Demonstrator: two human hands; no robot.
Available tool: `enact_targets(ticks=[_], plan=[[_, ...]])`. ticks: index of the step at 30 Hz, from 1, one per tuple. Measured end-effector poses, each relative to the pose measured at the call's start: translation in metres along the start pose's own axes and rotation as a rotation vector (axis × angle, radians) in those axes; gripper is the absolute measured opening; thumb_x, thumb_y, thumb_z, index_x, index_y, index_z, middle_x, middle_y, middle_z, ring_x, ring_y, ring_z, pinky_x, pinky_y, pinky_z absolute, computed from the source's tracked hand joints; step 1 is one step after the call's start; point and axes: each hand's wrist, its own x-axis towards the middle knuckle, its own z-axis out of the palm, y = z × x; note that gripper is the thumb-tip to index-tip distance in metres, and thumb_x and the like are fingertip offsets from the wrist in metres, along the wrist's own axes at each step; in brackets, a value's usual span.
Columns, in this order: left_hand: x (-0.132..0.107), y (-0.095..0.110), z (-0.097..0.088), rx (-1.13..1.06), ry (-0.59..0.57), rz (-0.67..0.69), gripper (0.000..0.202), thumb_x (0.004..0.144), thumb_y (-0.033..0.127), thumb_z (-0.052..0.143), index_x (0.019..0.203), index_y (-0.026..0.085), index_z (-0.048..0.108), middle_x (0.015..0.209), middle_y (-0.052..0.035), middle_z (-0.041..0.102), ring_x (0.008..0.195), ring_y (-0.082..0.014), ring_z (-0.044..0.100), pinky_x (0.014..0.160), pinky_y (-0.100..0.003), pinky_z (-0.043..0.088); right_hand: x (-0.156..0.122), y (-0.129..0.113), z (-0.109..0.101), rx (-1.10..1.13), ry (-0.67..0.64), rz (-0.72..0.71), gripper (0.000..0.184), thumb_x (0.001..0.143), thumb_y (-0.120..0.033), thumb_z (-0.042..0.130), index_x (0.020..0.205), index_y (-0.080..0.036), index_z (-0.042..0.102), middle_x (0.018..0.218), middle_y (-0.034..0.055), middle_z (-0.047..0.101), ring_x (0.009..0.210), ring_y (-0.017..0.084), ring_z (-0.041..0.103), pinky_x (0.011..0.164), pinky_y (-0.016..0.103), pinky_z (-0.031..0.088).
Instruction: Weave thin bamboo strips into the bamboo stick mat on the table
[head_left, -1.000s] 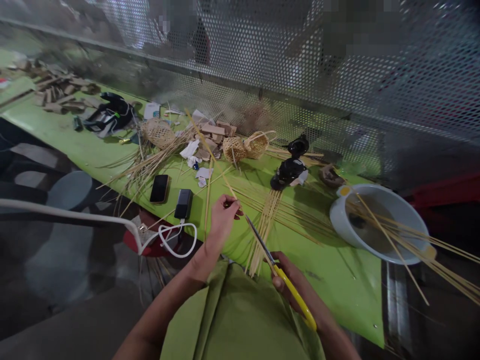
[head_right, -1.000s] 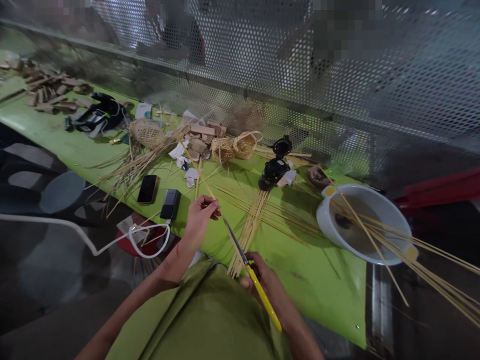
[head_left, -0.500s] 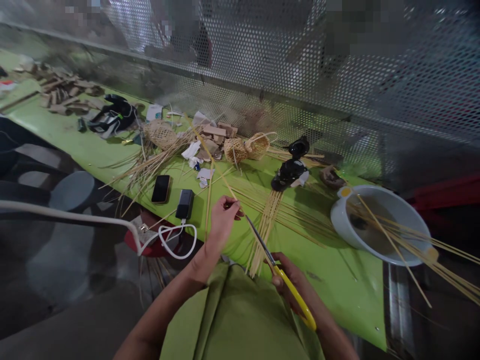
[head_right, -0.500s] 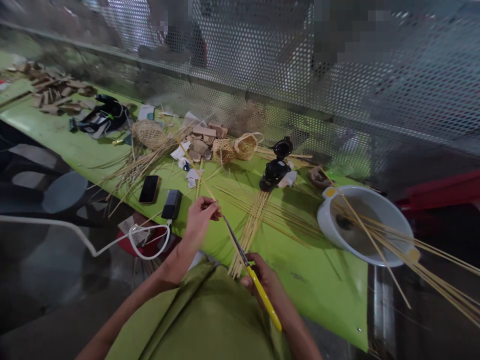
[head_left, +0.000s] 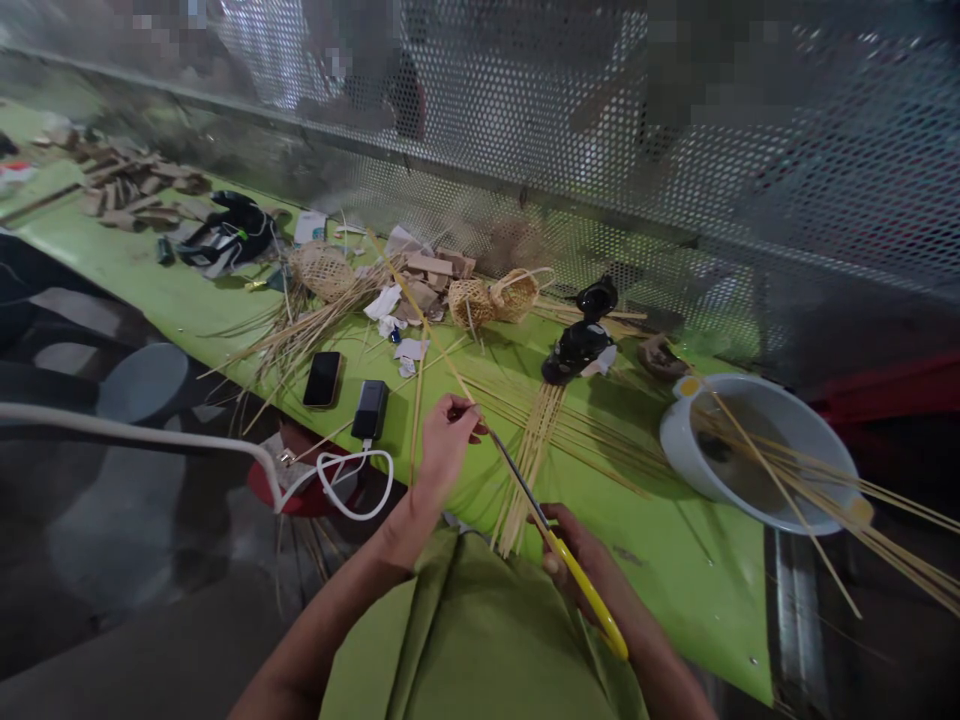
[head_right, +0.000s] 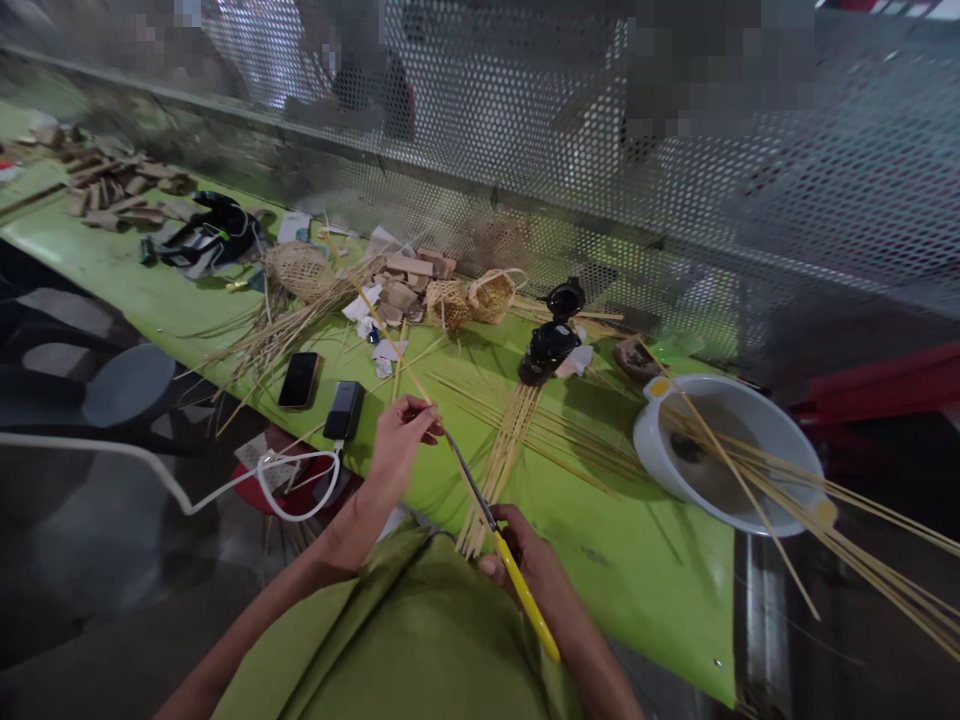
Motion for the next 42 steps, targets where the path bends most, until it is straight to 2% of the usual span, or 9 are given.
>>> enact_targets(ticks=[6, 12, 15, 19, 25, 30, 42], plan=[[-0.001, -0.002, -0.002, -0.004, 0.011, -0.013, 0.013, 0.072, 0.027, 0.073, 0.071, 0.026, 0.060, 0.065, -0.0028, 0.067, 0.056, -0.0196, 0.065, 0.047, -0.030, 0.048, 0.002, 0.004, 0.003, 0.020, 0.007, 0.064, 0.065, 0.081, -0.077, 0.057, 0.117, -0.024, 0.050, 0.067, -0.0060, 0.041, 0.057, 0.014, 0.035, 0.053, 0.026, 0.028], [0.000, 0.000, -0.003, -0.012, 0.000, -0.018, 0.013, 0.071, 0.027, 0.072, 0.072, 0.024, 0.061, 0.062, -0.0004, 0.065, 0.054, -0.0169, 0.064, 0.047, -0.027, 0.047, 0.004, 0.004, 0.008, 0.085, -0.004, 0.119, 0.060, 0.080, -0.073, 0.061, 0.114, -0.024, 0.050, 0.065, -0.0078, 0.038, 0.054, 0.012, 0.033, 0.052, 0.025, 0.027], [0.000, 0.001, -0.004, -0.021, 0.013, -0.024, 0.012, 0.069, 0.027, 0.072, 0.071, 0.025, 0.061, 0.063, 0.0000, 0.066, 0.054, -0.0166, 0.064, 0.047, -0.027, 0.047, 0.003, -0.001, 0.006, 0.044, 0.018, 0.076, 0.057, 0.081, -0.069, 0.062, 0.115, -0.024, 0.051, 0.066, -0.0070, 0.040, 0.056, 0.013, 0.036, 0.053, 0.025, 0.029], [0.001, 0.003, -0.005, -0.023, 0.025, -0.035, 0.012, 0.070, 0.026, 0.072, 0.069, 0.027, 0.061, 0.062, -0.0001, 0.065, 0.054, -0.0178, 0.064, 0.046, -0.028, 0.047, 0.000, -0.007, 0.000, 0.000, 0.006, -0.033, 0.055, 0.089, -0.064, 0.055, 0.124, -0.023, 0.048, 0.073, -0.0040, 0.047, 0.060, 0.014, 0.041, 0.056, 0.026, 0.035], [0.002, 0.004, -0.002, -0.010, -0.009, -0.029, 0.010, 0.071, 0.025, 0.072, 0.070, 0.026, 0.062, 0.064, -0.0001, 0.066, 0.055, -0.0171, 0.065, 0.047, -0.027, 0.047, 0.001, -0.011, -0.004, -0.084, -0.001, -0.069, 0.054, 0.090, -0.063, 0.054, 0.127, -0.024, 0.047, 0.078, -0.0011, 0.055, 0.067, 0.018, 0.049, 0.061, 0.028, 0.039], [0.004, 0.006, 0.003, -0.026, -0.003, -0.073, 0.015, 0.069, 0.026, 0.075, 0.069, 0.023, 0.060, 0.060, 0.0015, 0.063, 0.051, -0.0150, 0.064, 0.045, -0.025, 0.047, 0.006, -0.008, -0.006, -0.106, 0.015, -0.052, 0.058, 0.088, -0.067, 0.054, 0.126, -0.024, 0.048, 0.075, -0.0016, 0.054, 0.065, 0.018, 0.048, 0.059, 0.029, 0.038], [0.007, 0.004, 0.012, -0.040, 0.003, -0.064, 0.014, 0.069, 0.023, 0.074, 0.070, 0.022, 0.060, 0.060, 0.0010, 0.065, 0.051, -0.0145, 0.063, 0.043, -0.023, 0.044, 0.014, -0.005, -0.010, -0.042, 0.042, -0.001, 0.058, 0.085, -0.071, 0.055, 0.118, -0.023, 0.054, 0.070, -0.0025, 0.052, 0.057, 0.016, 0.044, 0.054, 0.029, 0.036]])
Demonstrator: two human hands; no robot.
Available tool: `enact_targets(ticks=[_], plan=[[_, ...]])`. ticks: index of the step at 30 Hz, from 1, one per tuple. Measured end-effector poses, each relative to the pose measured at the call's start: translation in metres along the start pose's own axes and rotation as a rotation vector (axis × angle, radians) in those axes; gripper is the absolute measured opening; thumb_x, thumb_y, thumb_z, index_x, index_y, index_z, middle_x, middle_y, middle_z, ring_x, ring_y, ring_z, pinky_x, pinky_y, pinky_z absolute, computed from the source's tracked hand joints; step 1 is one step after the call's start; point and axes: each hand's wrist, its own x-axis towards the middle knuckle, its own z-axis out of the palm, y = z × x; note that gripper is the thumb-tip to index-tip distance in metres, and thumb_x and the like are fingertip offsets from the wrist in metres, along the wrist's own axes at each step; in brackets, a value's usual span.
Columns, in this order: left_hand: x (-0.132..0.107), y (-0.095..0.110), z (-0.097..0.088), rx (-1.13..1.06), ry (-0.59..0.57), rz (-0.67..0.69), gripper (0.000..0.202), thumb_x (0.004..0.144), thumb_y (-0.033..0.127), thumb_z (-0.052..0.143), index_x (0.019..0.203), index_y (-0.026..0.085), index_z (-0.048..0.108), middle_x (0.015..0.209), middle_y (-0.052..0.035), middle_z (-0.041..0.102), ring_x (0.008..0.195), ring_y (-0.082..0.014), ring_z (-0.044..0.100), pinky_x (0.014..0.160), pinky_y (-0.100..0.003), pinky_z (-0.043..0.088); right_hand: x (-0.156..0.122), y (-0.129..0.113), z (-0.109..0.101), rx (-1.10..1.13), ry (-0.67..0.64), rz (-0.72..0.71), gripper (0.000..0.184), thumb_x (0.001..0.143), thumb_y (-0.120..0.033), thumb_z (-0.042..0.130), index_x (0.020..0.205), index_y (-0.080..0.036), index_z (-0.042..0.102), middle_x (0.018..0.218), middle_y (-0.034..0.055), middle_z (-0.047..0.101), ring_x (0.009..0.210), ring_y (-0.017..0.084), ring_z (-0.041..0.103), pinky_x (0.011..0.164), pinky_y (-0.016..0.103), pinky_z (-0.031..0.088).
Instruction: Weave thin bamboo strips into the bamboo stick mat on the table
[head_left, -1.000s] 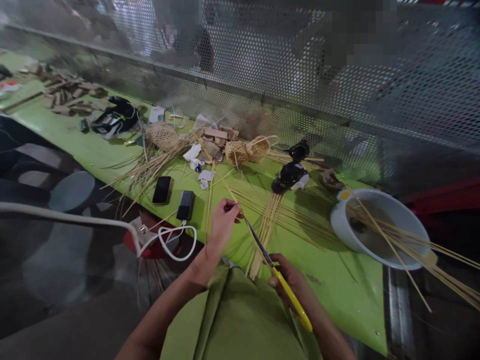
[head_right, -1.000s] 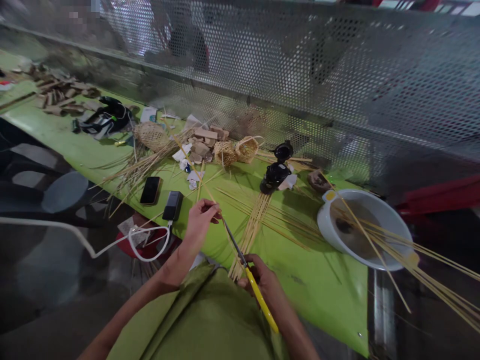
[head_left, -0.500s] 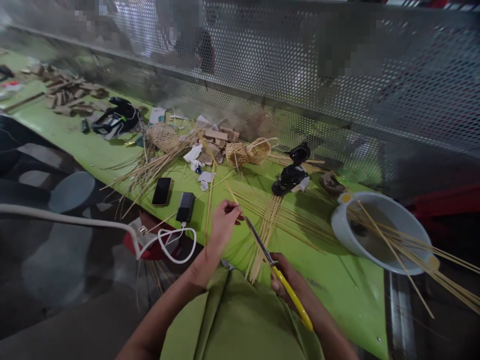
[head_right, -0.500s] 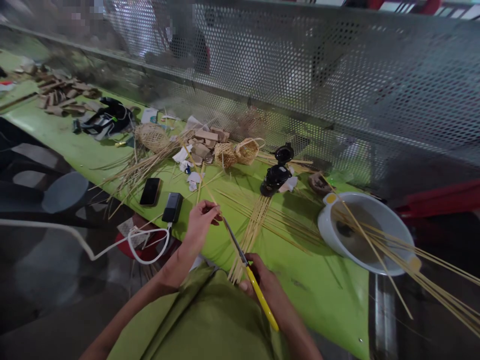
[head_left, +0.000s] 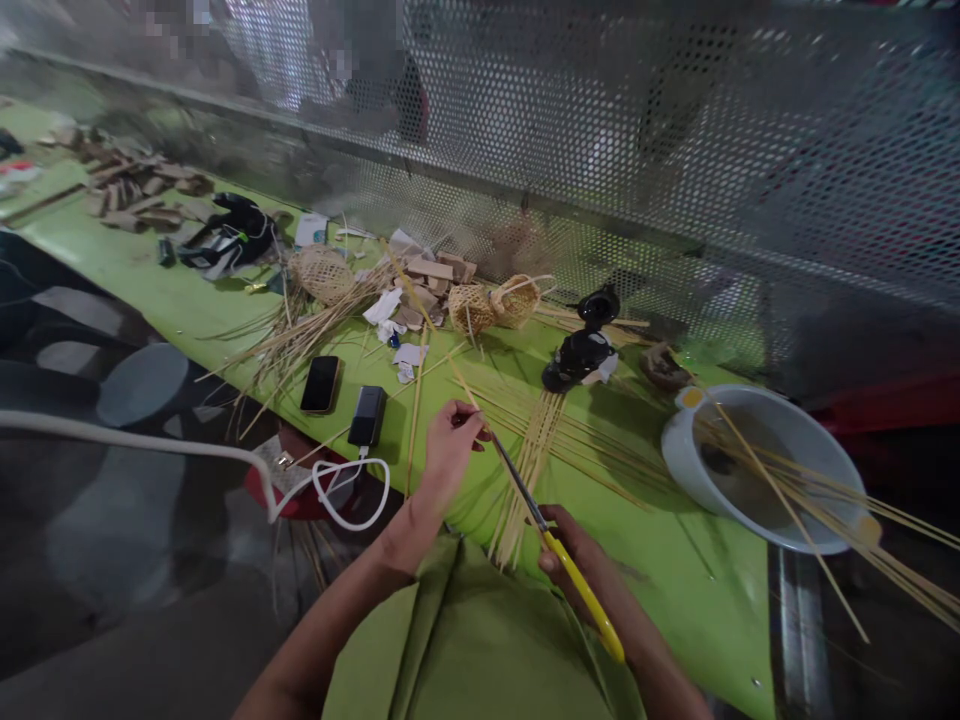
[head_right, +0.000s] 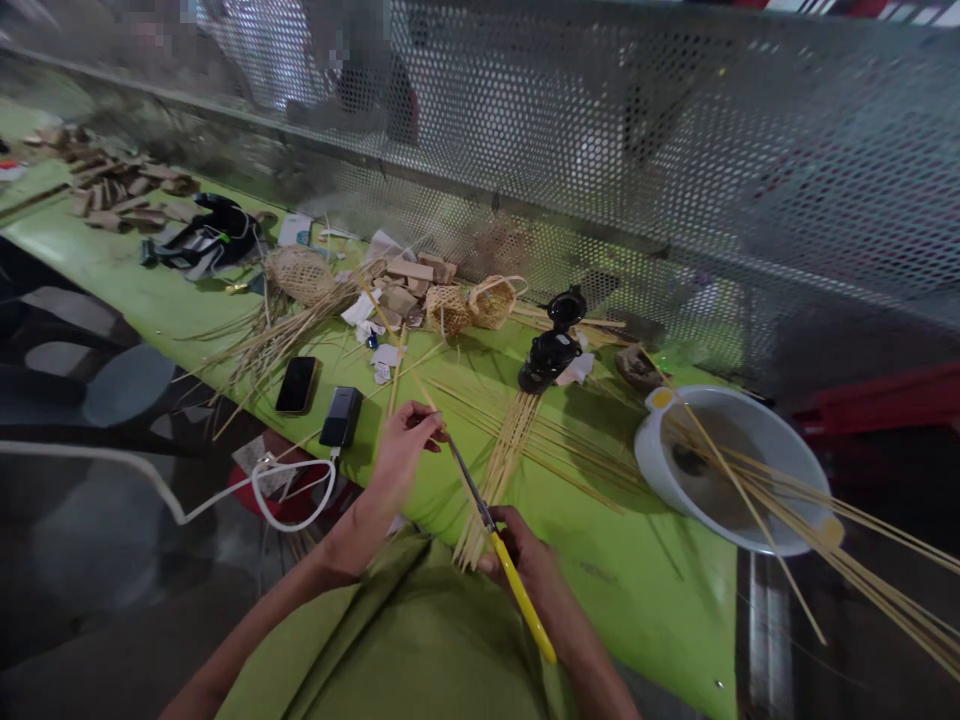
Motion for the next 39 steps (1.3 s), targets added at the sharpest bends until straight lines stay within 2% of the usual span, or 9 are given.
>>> enact_targets(ticks=[9, 13, 17, 22, 30, 39], plan=[[0.003, 0.000, 0.005, -0.021, 0.002, -0.013, 0.018, 0.068, 0.025, 0.076, 0.071, 0.020, 0.059, 0.058, 0.0011, 0.062, 0.048, -0.0145, 0.063, 0.044, -0.023, 0.044, 0.002, 0.002, -0.003, 0.041, 0.010, 0.037, 0.052, 0.084, -0.061, 0.062, 0.116, -0.021, 0.055, 0.067, -0.0046, 0.047, 0.057, 0.014, 0.040, 0.054, 0.027, 0.032], [0.005, 0.000, 0.004, -0.003, 0.008, -0.010, 0.017, 0.069, 0.024, 0.076, 0.069, 0.022, 0.059, 0.059, 0.0005, 0.063, 0.050, -0.0151, 0.063, 0.044, -0.025, 0.044, 0.003, 0.003, -0.003, 0.036, 0.006, 0.069, 0.053, 0.084, -0.063, 0.061, 0.115, -0.020, 0.055, 0.067, -0.0042, 0.048, 0.056, 0.014, 0.039, 0.053, 0.027, 0.031], [0.006, 0.001, 0.003, 0.005, 0.003, 0.004, 0.016, 0.072, 0.019, 0.073, 0.066, 0.025, 0.060, 0.059, 0.0007, 0.063, 0.051, -0.0153, 0.063, 0.044, -0.026, 0.044, 0.001, -0.004, -0.007, 0.003, -0.004, 0.020, 0.052, 0.086, -0.062, 0.058, 0.118, -0.021, 0.053, 0.069, -0.0032, 0.051, 0.059, 0.015, 0.043, 0.055, 0.028, 0.034], [0.005, 0.001, 0.003, -0.004, -0.004, 0.017, 0.015, 0.073, 0.022, 0.074, 0.067, 0.026, 0.060, 0.059, 0.0003, 0.063, 0.052, -0.0164, 0.062, 0.045, -0.027, 0.043, -0.001, -0.013, -0.012, -0.014, -0.012, -0.019, 0.052, 0.087, -0.061, 0.058, 0.122, -0.023, 0.054, 0.073, -0.0003, 0.058, 0.064, 0.018, 0.051, 0.059, 0.029, 0.040], [0.007, -0.002, 0.005, -0.004, -0.009, 0.007, 0.018, 0.068, 0.028, 0.077, 0.071, 0.023, 0.059, 0.060, 0.0009, 0.063, 0.050, -0.0150, 0.062, 0.045, -0.026, 0.044, 0.001, -0.014, -0.012, -0.050, -0.001, -0.006, 0.055, 0.086, -0.063, 0.057, 0.122, -0.021, 0.054, 0.072, 0.0001, 0.060, 0.061, 0.018, 0.052, 0.057, 0.029, 0.040], [0.006, -0.001, 0.004, -0.014, -0.009, -0.017, 0.016, 0.070, 0.023, 0.077, 0.069, 0.025, 0.060, 0.060, 0.0000, 0.064, 0.051, -0.0157, 0.062, 0.045, -0.026, 0.044, -0.001, -0.016, -0.011, -0.098, -0.004, -0.007, 0.056, 0.085, -0.063, 0.057, 0.122, -0.022, 0.053, 0.074, 0.0009, 0.062, 0.063, 0.018, 0.055, 0.057, 0.028, 0.041]])
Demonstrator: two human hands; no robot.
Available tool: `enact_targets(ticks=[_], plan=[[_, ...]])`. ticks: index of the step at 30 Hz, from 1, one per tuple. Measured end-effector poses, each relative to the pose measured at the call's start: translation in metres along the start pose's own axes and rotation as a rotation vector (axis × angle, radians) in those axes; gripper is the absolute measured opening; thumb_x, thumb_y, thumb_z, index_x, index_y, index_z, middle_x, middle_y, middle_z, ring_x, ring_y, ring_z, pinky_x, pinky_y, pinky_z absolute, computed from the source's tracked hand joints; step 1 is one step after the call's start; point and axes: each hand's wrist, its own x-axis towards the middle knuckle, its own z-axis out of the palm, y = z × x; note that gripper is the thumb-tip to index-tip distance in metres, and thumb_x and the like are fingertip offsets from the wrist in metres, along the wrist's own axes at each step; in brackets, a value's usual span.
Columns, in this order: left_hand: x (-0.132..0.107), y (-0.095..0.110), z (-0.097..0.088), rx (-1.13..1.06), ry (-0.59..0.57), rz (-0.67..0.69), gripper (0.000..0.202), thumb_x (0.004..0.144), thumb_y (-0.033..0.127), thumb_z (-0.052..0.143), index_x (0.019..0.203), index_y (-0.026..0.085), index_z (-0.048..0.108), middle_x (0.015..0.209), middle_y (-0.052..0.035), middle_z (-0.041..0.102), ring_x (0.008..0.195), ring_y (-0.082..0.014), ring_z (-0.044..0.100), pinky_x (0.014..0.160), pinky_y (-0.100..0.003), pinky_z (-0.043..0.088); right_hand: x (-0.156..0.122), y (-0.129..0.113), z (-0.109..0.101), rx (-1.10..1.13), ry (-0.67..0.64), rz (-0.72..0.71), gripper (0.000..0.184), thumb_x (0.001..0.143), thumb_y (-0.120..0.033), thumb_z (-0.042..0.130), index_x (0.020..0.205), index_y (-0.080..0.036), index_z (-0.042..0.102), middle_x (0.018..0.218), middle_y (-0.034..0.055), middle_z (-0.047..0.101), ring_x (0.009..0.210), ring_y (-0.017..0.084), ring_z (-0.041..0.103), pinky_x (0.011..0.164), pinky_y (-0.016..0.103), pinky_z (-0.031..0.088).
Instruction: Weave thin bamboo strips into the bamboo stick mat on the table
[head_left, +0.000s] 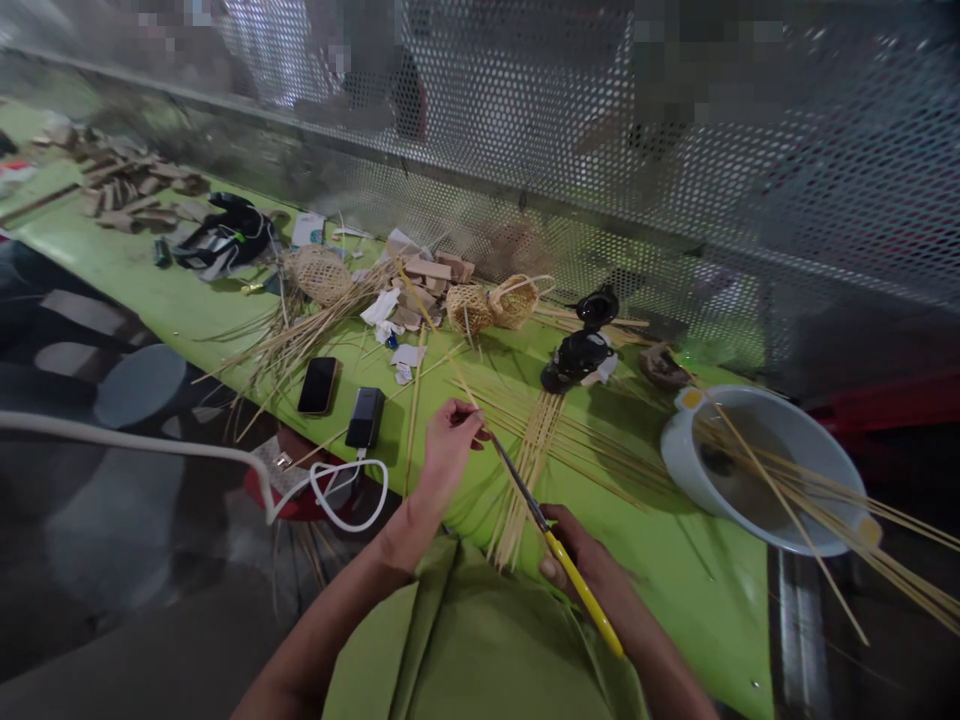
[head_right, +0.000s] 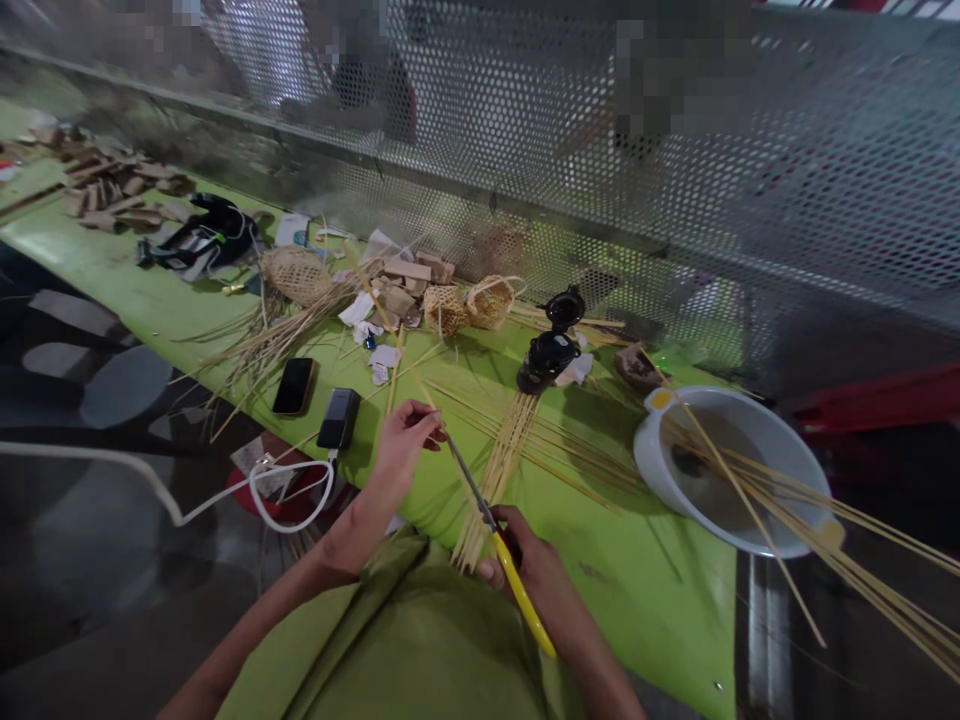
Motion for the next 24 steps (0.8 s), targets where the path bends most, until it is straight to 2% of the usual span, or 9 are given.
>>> enact_targets(ticks=[4, 10, 24], plan=[[-0.001, 0.001, 0.000, -0.004, 0.001, 0.002, 0.018, 0.067, 0.026, 0.077, 0.070, 0.023, 0.060, 0.061, 0.0008, 0.064, 0.050, -0.0153, 0.062, 0.045, -0.026, 0.045, 0.001, 0.009, 0.002, 0.013, -0.003, -0.007, 0.058, 0.085, -0.064, 0.058, 0.123, -0.021, 0.052, 0.071, -0.0008, 0.059, 0.060, 0.017, 0.051, 0.055, 0.027, 0.039], [-0.003, 0.003, 0.000, 0.009, 0.000, -0.019, 0.017, 0.068, 0.024, 0.076, 0.070, 0.023, 0.059, 0.060, 0.0010, 0.063, 0.049, -0.0146, 0.062, 0.045, -0.026, 0.045, 0.004, 0.014, 0.005, 0.018, 0.033, 0.006, 0.056, 0.081, -0.069, 0.061, 0.114, -0.023, 0.055, 0.062, -0.0046, 0.049, 0.054, 0.015, 0.041, 0.052, 0.028, 0.033], [-0.004, -0.001, -0.003, -0.037, -0.005, -0.006, 0.016, 0.067, 0.025, 0.075, 0.070, 0.022, 0.060, 0.061, 0.0009, 0.065, 0.050, -0.0148, 0.062, 0.045, -0.026, 0.047, 0.004, 0.022, 0.013, 0.128, 0.030, 0.063, 0.053, 0.081, -0.065, 0.063, 0.112, -0.022, 0.058, 0.066, -0.0039, 0.050, 0.056, 0.014, 0.042, 0.051, 0.026, 0.033]])
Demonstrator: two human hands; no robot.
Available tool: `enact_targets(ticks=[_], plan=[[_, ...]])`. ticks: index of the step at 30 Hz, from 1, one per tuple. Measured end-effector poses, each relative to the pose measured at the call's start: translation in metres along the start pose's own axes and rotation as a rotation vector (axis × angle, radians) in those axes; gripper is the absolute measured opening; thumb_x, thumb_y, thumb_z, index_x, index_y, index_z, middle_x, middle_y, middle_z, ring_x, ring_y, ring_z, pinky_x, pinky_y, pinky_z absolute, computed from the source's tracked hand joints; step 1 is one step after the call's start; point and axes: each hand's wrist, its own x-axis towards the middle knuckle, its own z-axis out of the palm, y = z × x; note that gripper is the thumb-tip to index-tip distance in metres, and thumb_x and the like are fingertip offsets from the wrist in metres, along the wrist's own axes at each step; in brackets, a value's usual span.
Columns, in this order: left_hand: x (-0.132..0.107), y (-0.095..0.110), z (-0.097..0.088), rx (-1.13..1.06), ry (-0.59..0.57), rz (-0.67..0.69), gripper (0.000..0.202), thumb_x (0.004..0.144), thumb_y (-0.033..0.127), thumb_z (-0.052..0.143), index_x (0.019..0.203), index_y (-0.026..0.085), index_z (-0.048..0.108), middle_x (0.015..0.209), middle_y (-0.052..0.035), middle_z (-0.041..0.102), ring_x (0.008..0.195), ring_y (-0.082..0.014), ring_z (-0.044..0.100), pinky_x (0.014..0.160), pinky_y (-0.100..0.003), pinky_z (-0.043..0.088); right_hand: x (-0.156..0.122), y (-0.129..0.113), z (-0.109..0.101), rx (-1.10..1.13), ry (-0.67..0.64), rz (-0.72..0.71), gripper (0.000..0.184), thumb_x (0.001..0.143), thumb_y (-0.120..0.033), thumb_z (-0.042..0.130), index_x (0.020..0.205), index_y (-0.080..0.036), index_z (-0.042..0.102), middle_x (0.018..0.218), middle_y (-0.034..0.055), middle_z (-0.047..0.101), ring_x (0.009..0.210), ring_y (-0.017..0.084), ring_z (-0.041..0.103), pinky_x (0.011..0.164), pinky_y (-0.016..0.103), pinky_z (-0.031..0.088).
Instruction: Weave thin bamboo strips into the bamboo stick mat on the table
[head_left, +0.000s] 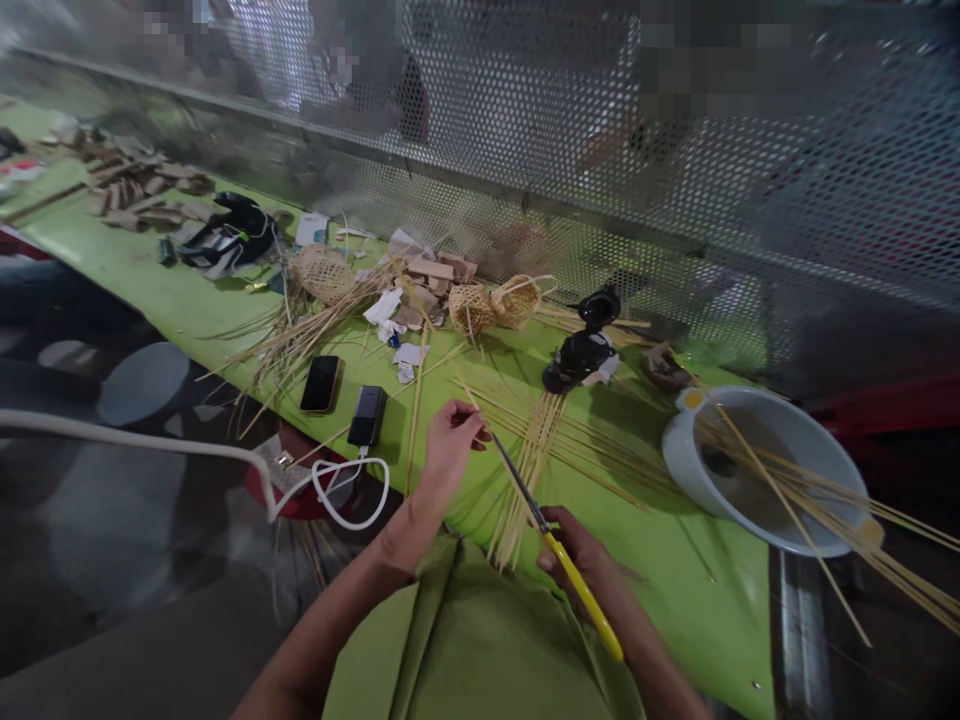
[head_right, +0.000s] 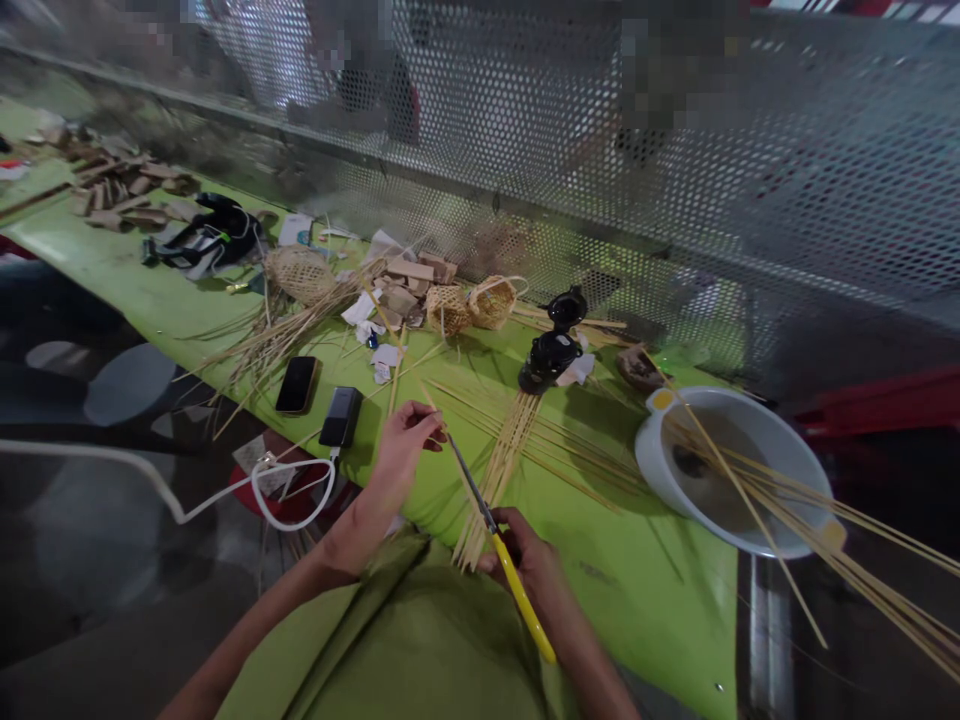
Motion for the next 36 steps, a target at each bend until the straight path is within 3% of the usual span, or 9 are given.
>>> enact_targets(ticks=[10, 15, 27, 36], plan=[[0.001, 0.002, -0.001, 0.005, -0.004, 0.014, 0.024, 0.063, 0.033, 0.078, 0.073, 0.021, 0.060, 0.061, 0.0015, 0.064, 0.050, -0.0143, 0.063, 0.043, -0.023, 0.046, -0.007, -0.013, -0.007, -0.005, -0.007, -0.035, 0.057, 0.086, -0.068, 0.053, 0.119, -0.022, 0.053, 0.070, -0.0027, 0.049, 0.055, 0.013, 0.038, 0.051, 0.026, 0.032], [-0.001, 0.003, -0.001, 0.018, -0.009, 0.013, 0.018, 0.065, 0.030, 0.077, 0.071, 0.025, 0.061, 0.061, 0.0005, 0.064, 0.051, -0.0149, 0.063, 0.044, -0.024, 0.045, -0.010, -0.019, -0.008, -0.060, -0.022, -0.066, 0.054, 0.090, -0.062, 0.050, 0.124, -0.021, 0.050, 0.071, -0.0029, 0.051, 0.058, 0.014, 0.042, 0.055, 0.026, 0.036], [-0.004, 0.004, 0.001, 0.015, -0.018, 0.006, 0.020, 0.066, 0.027, 0.078, 0.072, 0.021, 0.060, 0.061, 0.0007, 0.065, 0.051, -0.0142, 0.062, 0.045, -0.024, 0.046, -0.012, -0.021, -0.009, -0.096, -0.075, -0.108, 0.053, 0.093, -0.058, 0.051, 0.133, -0.022, 0.049, 0.082, 0.0024, 0.063, 0.070, 0.019, 0.057, 0.063, 0.028, 0.044], [-0.005, 0.001, -0.002, 0.033, -0.009, 0.037, 0.023, 0.065, 0.031, 0.077, 0.074, 0.019, 0.059, 0.061, 0.0016, 0.063, 0.050, -0.0128, 0.062, 0.045, -0.022, 0.045, -0.014, -0.025, -0.006, -0.098, -0.063, -0.135, 0.052, 0.092, -0.060, 0.052, 0.127, -0.022, 0.053, 0.080, 0.0022, 0.062, 0.070, 0.019, 0.055, 0.061, 0.028, 0.043]])
